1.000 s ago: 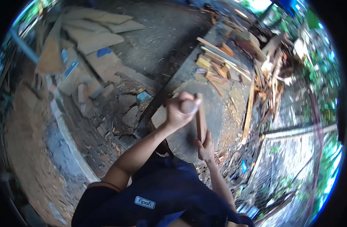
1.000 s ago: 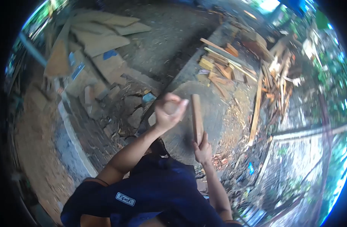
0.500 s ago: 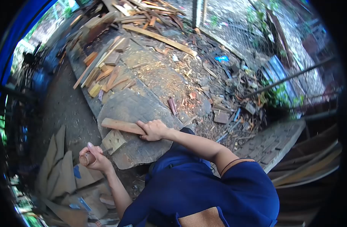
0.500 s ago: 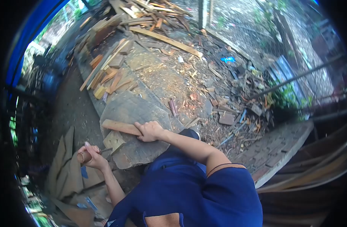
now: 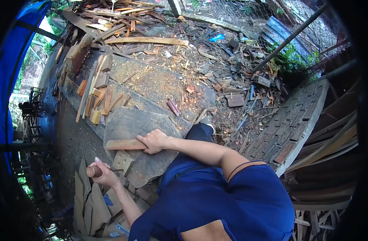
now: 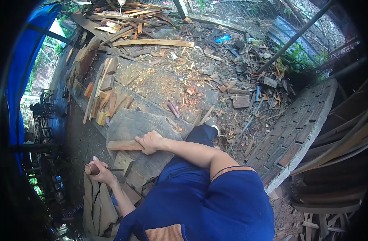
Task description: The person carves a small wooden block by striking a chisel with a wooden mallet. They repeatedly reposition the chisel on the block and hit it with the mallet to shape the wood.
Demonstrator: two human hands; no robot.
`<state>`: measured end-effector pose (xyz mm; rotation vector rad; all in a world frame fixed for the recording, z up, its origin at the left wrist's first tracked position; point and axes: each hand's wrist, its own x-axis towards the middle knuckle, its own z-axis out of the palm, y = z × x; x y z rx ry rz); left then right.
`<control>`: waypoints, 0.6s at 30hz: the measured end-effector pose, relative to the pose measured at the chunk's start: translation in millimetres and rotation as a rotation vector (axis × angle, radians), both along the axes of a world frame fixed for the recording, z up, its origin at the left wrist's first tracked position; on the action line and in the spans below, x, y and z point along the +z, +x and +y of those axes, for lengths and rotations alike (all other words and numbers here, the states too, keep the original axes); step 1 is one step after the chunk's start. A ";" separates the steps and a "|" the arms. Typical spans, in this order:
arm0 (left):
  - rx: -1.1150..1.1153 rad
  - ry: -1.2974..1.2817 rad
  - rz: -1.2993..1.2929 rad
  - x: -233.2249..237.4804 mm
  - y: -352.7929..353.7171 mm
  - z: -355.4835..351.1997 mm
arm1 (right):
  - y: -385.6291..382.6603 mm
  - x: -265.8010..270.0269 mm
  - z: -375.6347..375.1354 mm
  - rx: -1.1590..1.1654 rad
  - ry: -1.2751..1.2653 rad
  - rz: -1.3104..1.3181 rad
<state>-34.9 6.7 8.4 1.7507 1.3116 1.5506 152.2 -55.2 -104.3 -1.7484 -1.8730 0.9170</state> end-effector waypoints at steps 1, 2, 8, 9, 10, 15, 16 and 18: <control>0.004 0.004 0.001 0.0 -0.3 -0.2 | -0.1 0.1 0.0 -0.001 0.001 0.002; 0.014 -0.004 -0.010 -0.1 0.0 -0.7 | -0.1 -0.3 0.1 0.006 0.005 0.001; 0.051 0.017 -0.028 0.6 -2.0 -3.7 | 1.4 0.7 0.1 0.027 -0.001 0.003; 0.053 0.024 -0.047 1.3 -1.5 -4.5 | 1.2 0.7 0.2 0.015 0.006 0.008; 0.074 0.026 -0.057 1.2 -2.5 -4.4 | 1.8 0.8 0.2 0.009 0.012 0.008; 0.166 0.034 -0.245 4.1 -12.9 -7.9 | 6.9 8.7 2.6 0.072 -0.044 -0.046; 0.200 0.032 -0.334 7.8 -16.2 -9.5 | 7.2 9.5 2.8 0.054 -0.048 -0.064; 0.346 0.036 -0.510 20.2 -27.6 -7.0 | 4.6 -1.8 6.6 0.057 -0.032 -0.106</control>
